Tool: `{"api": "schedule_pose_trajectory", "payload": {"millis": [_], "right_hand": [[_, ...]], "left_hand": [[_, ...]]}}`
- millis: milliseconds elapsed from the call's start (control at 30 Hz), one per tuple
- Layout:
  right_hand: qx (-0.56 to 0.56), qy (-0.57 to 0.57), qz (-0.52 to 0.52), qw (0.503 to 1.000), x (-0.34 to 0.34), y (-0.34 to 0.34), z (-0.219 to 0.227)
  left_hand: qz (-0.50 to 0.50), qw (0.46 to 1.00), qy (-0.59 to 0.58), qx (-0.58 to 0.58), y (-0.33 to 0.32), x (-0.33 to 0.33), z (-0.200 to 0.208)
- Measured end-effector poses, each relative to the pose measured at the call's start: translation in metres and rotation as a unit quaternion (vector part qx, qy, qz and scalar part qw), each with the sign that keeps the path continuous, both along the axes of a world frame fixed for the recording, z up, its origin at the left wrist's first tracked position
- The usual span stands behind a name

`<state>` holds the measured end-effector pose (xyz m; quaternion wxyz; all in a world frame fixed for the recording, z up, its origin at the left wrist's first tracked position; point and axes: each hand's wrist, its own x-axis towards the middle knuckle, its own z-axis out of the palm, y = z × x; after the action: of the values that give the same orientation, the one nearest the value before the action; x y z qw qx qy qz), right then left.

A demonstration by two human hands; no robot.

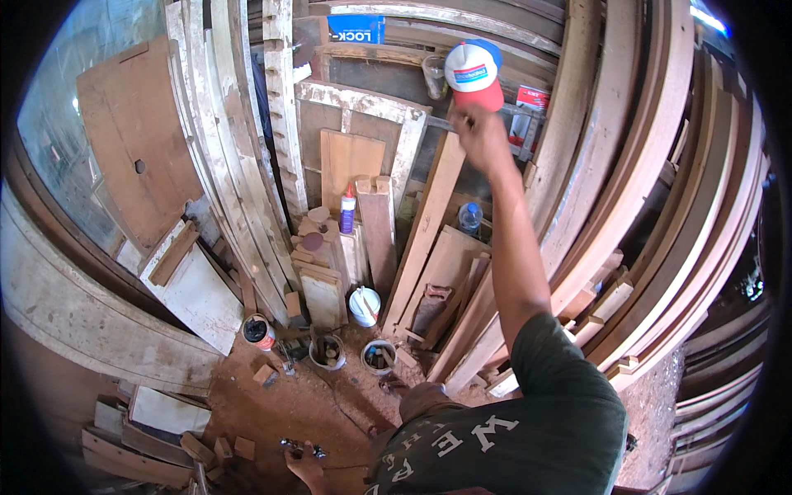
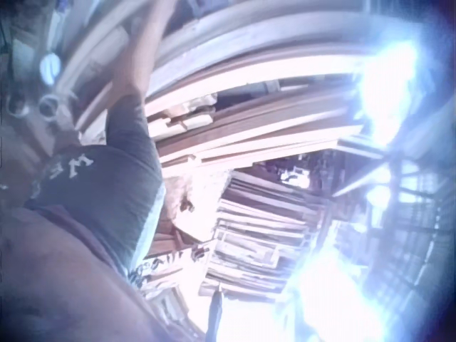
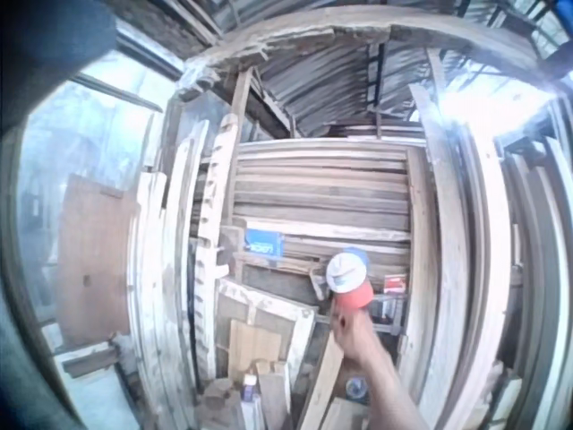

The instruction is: The person applies adhesive from a small tube to a circular mechanical part and assembles several metal components, including a gear, by hand. They work on a wooden workbench covered in sawdust in a workshop environment.

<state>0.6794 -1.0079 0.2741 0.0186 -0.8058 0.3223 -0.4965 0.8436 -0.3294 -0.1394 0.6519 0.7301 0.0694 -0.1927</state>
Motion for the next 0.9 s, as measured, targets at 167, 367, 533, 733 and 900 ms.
{"api": "schedule_pose_trajectory", "payload": {"millis": [167, 367, 533, 733, 900], "right_hand": [[-0.050, 0.075, -0.079, 0.993, 0.055, -0.163, 0.093], [-0.024, 0.354, -0.233, 0.906, 0.112, -0.270, 0.111], [-0.017, 0.418, -0.252, 0.872, 0.129, -0.325, 0.083], [-0.023, 0.455, -0.252, 0.854, 0.138, -0.358, 0.064], [0.006, 0.463, -0.258, 0.848, 0.142, -0.365, 0.066]], "left_hand": [[-0.022, 0.997, -0.024, -0.070, -0.006, 0.002, -0.040], [-0.036, 0.998, 0.027, 0.044, -0.003, -0.015, -0.126], [-0.049, 0.992, 0.027, 0.115, -0.038, -0.035, -0.114], [-0.118, 0.991, -0.018, 0.063, -0.068, -0.028, -0.081], [-0.042, 0.990, -0.034, 0.130, -0.082, -0.035, -0.087]]}}
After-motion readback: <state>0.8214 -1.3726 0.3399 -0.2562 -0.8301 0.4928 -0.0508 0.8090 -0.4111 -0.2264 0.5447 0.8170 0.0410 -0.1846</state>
